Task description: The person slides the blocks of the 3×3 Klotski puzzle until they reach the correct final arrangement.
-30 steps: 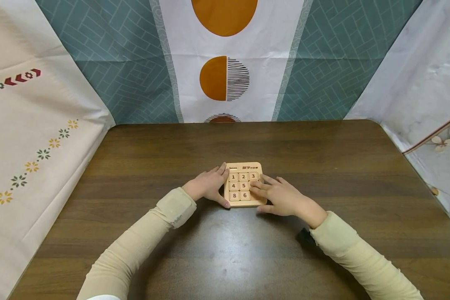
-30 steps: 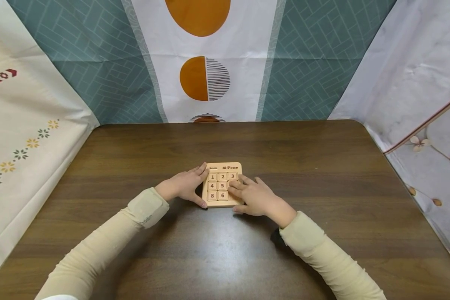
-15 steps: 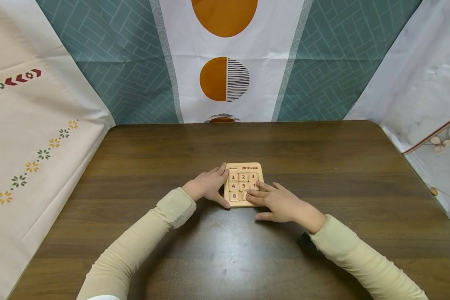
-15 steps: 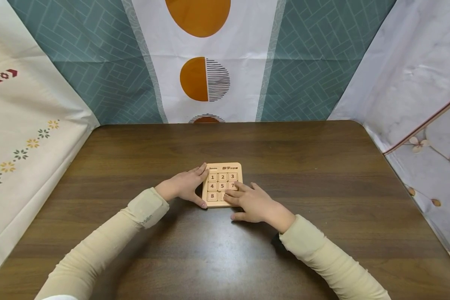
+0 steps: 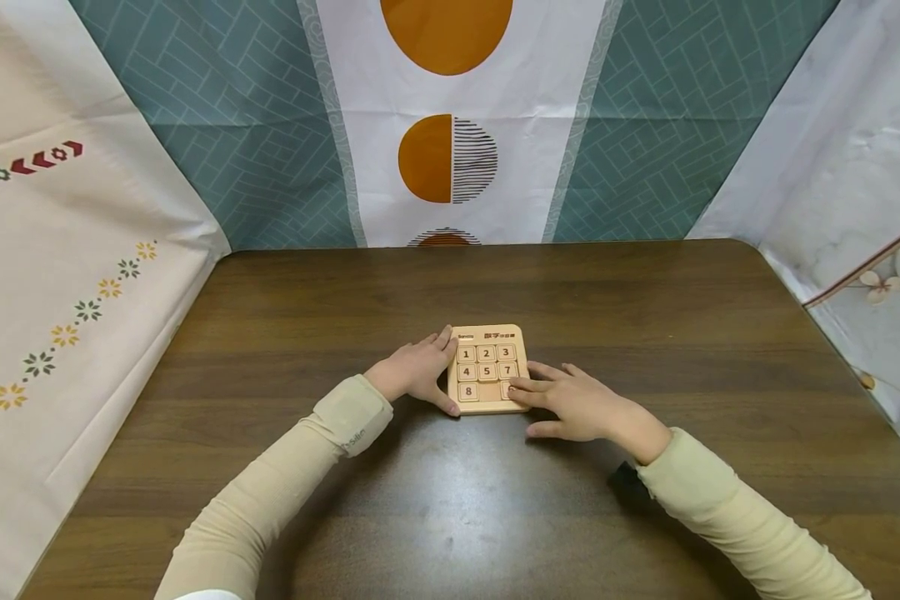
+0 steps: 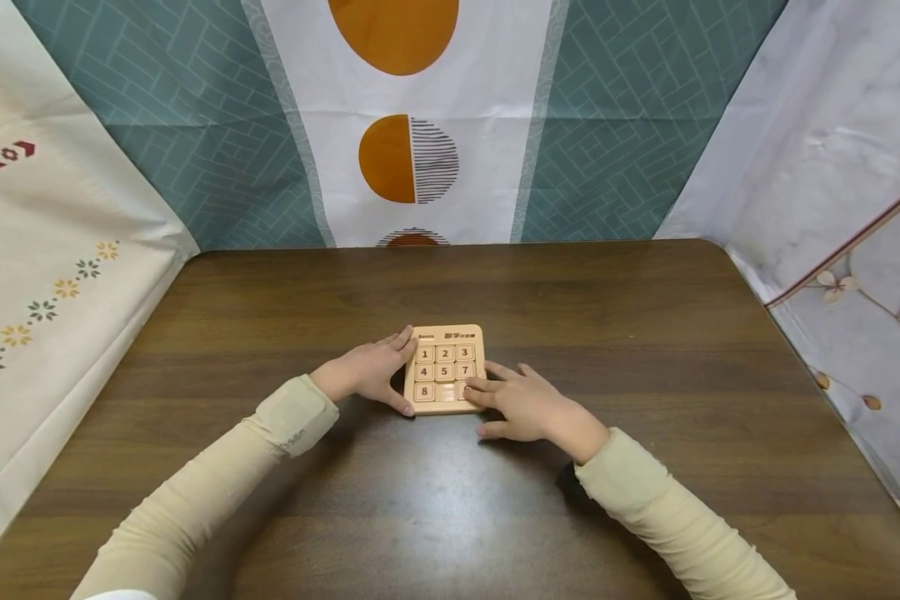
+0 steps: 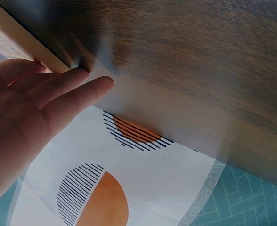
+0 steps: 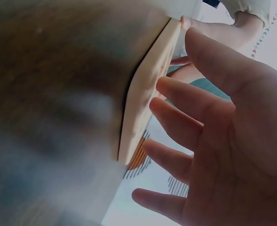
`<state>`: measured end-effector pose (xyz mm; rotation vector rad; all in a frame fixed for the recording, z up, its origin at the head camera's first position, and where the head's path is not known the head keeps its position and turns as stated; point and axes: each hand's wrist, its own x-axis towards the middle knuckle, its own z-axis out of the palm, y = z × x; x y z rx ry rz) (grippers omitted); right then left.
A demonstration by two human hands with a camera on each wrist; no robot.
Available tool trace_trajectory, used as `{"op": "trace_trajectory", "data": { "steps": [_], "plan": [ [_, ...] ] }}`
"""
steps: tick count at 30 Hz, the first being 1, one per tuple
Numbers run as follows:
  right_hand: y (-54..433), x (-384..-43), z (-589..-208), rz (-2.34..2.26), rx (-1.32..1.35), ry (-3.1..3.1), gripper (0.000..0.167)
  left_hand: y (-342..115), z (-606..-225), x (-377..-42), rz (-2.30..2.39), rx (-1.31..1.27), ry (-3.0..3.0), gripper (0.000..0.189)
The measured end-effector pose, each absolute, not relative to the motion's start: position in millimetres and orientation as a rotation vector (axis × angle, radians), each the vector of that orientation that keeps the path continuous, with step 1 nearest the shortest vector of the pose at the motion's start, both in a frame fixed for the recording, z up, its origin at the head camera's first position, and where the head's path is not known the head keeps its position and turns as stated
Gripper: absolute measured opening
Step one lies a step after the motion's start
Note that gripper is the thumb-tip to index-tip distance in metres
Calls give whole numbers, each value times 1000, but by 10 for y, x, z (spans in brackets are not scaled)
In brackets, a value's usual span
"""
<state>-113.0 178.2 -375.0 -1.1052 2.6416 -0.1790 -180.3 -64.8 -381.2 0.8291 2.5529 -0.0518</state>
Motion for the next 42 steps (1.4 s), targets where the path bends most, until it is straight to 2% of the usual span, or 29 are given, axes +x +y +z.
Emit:
{"op": "trace_trajectory", "data": {
  "steps": [19,42],
  "plan": [
    [1319,-1189,-3777,-139,-1253,2605,63,-663,-3782,-1790,-62,836,2552,118],
    [1570,-1192,-3721,-149,-1189,2596,55,-650,-3795,-1790,-69,828,2548,118]
  ]
}}
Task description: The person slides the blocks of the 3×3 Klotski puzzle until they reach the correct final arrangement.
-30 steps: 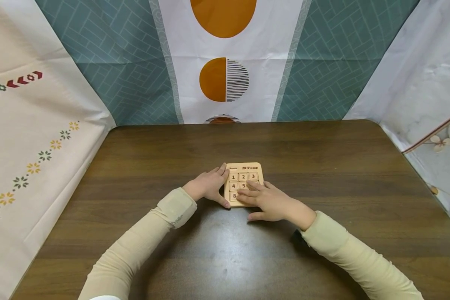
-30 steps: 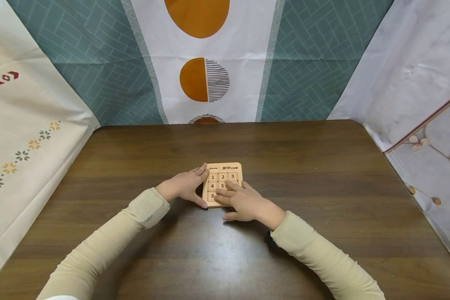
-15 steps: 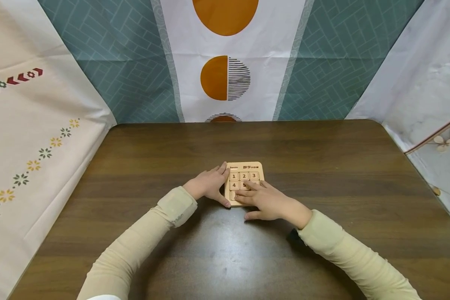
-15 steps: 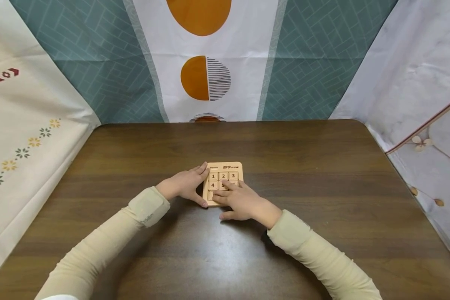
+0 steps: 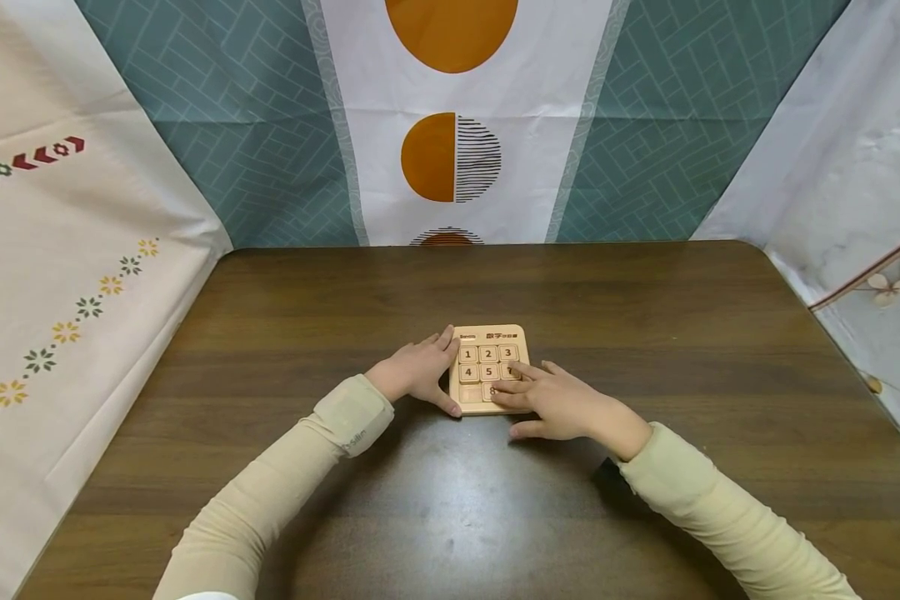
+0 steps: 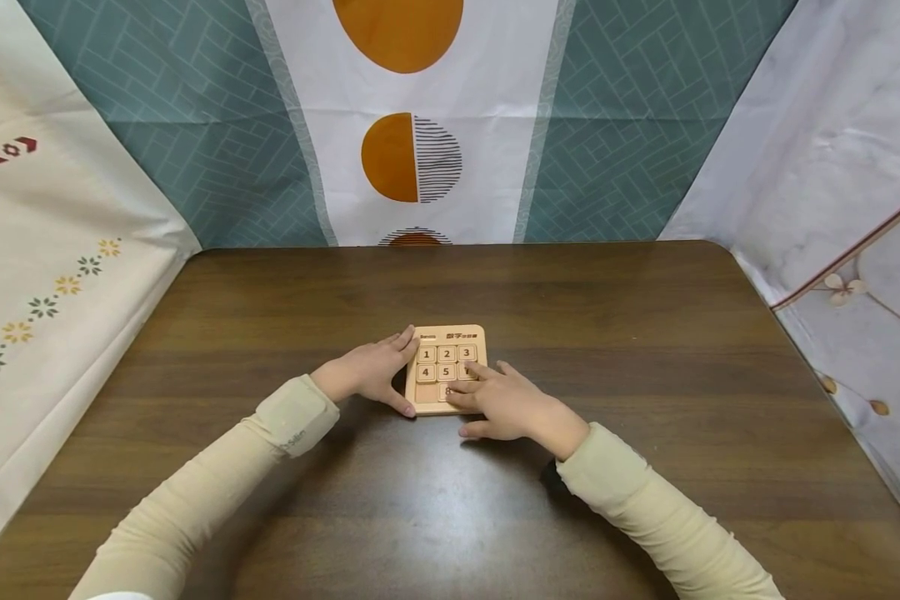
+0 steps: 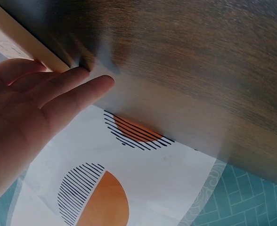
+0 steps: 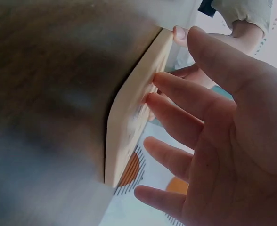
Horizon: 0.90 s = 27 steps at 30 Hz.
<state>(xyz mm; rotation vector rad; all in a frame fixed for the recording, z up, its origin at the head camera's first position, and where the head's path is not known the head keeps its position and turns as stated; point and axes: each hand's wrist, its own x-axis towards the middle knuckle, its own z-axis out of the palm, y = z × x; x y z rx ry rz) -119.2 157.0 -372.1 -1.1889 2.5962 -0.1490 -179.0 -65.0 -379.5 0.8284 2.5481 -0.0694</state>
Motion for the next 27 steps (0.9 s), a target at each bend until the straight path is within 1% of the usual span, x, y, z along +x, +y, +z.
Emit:
{"op": "trace_trajectory", "data": {
  "steps": [10,16,20,27],
  "plan": [
    [1382,-1286,-3750,-137,-1228,2650,60,-651,-3802,-1791,-68,839,2553,118],
    [1272,-1341,-3771,-119,-1153,2629,62,-645,-3796,-1788,-62,834,2551,118],
    [1267,-1325,-3770,-135,-1135,2614,60,-640,-3797,-1790,-58,839,2551,119],
    [1273,-1239,-3762,-124,-1190,2614,59,-647,-3808,-1788,-69,831,2558,119]
  ]
}}
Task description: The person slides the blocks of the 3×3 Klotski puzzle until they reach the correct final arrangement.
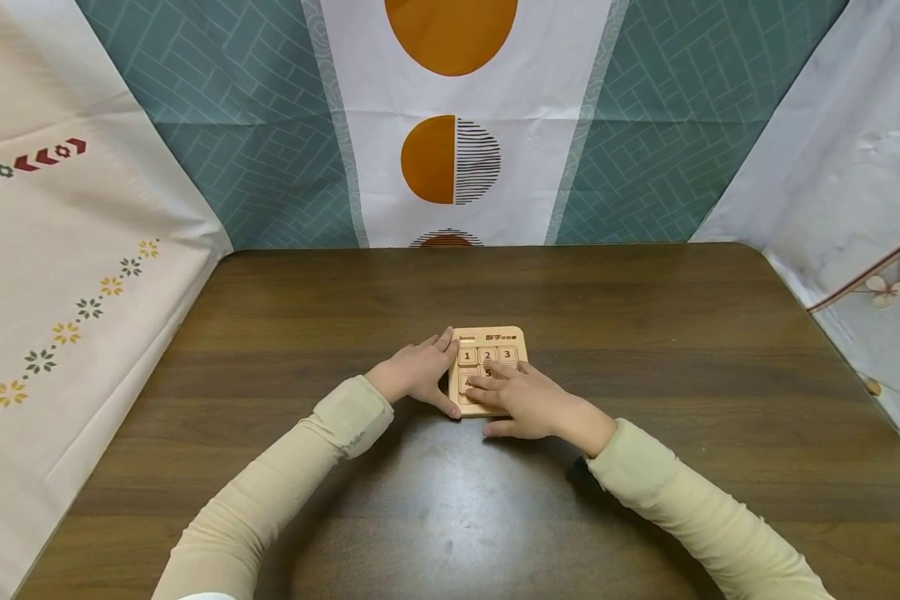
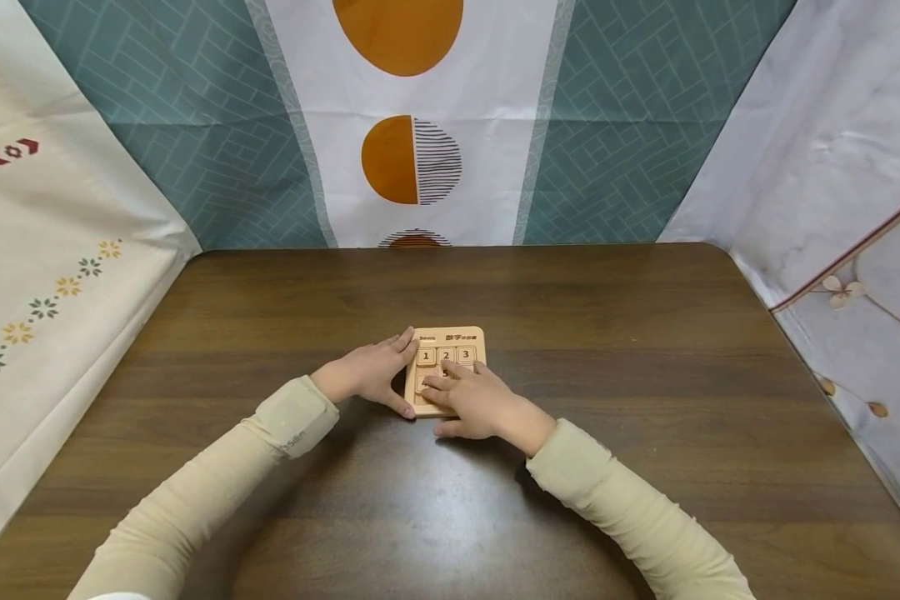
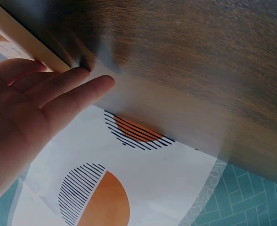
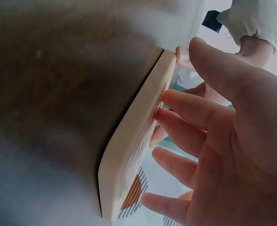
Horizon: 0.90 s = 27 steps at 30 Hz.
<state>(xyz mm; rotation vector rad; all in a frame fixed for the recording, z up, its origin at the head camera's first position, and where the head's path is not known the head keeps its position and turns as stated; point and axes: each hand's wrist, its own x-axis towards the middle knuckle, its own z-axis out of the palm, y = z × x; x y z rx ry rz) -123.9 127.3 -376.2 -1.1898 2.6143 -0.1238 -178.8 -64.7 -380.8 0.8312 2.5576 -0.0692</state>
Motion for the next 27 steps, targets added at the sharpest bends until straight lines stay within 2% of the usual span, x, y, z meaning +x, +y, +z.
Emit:
{"op": "trace_trajectory", "data": {
  "steps": [13,27],
  "plan": [
    [1286,-1126,-3767,-149,-1262,2620,56,-636,-3795,-1777,-71,831,2564,118],
    [1545,-1272,-3783,-158,-1149,2727,60,-634,-3804,-1784,-90,824,2567,119]
  ]
}}
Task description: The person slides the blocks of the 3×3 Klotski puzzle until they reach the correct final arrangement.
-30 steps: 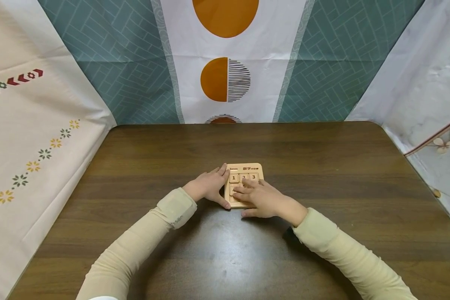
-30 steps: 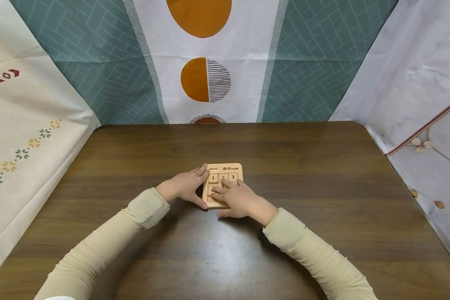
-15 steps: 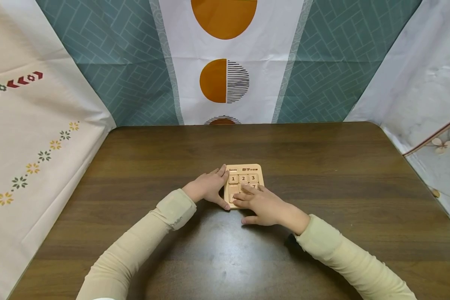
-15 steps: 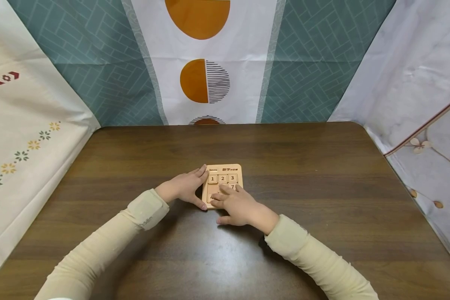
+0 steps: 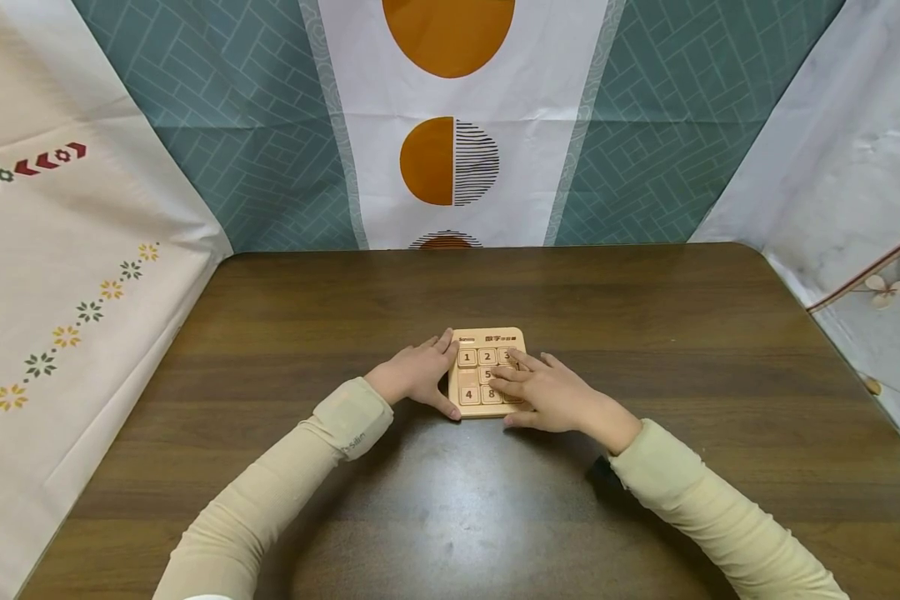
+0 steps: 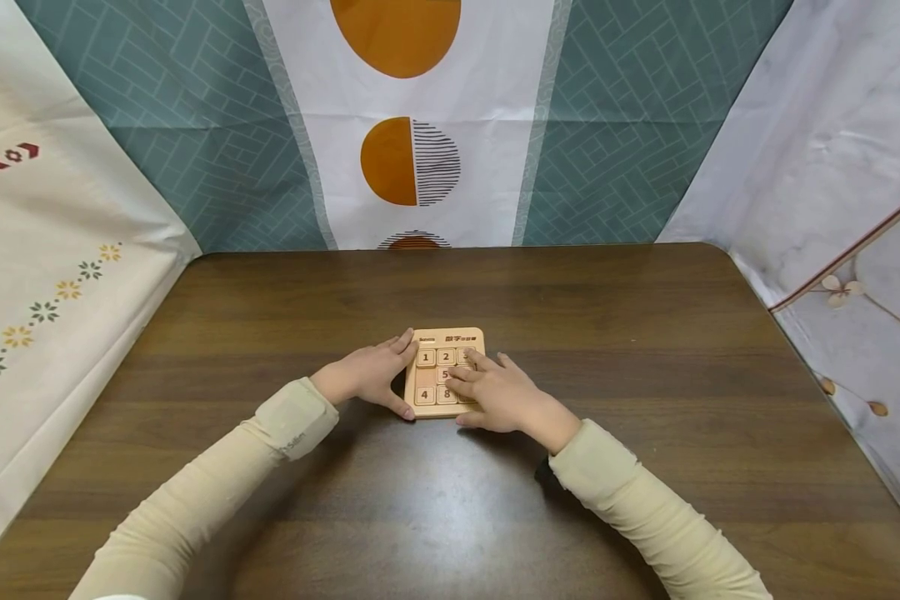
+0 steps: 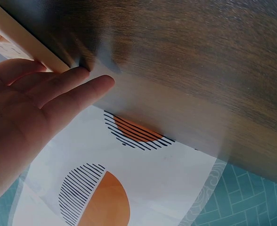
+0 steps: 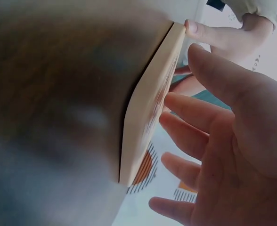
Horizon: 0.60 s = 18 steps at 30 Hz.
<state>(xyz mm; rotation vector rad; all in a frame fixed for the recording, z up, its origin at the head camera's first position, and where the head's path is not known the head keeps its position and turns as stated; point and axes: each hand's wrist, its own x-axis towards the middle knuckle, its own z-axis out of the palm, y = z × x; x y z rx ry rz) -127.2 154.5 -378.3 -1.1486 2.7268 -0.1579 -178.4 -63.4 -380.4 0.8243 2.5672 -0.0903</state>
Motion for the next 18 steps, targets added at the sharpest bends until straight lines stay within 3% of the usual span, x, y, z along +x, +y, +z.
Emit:
{"op": "trace_trajectory", "data": {
  "steps": [18],
  "plan": [
    [1542,-1331,-3795,-178,-1137,2699,58,-645,-3818,-1790,-74,826,2562,118]
  ]
}}
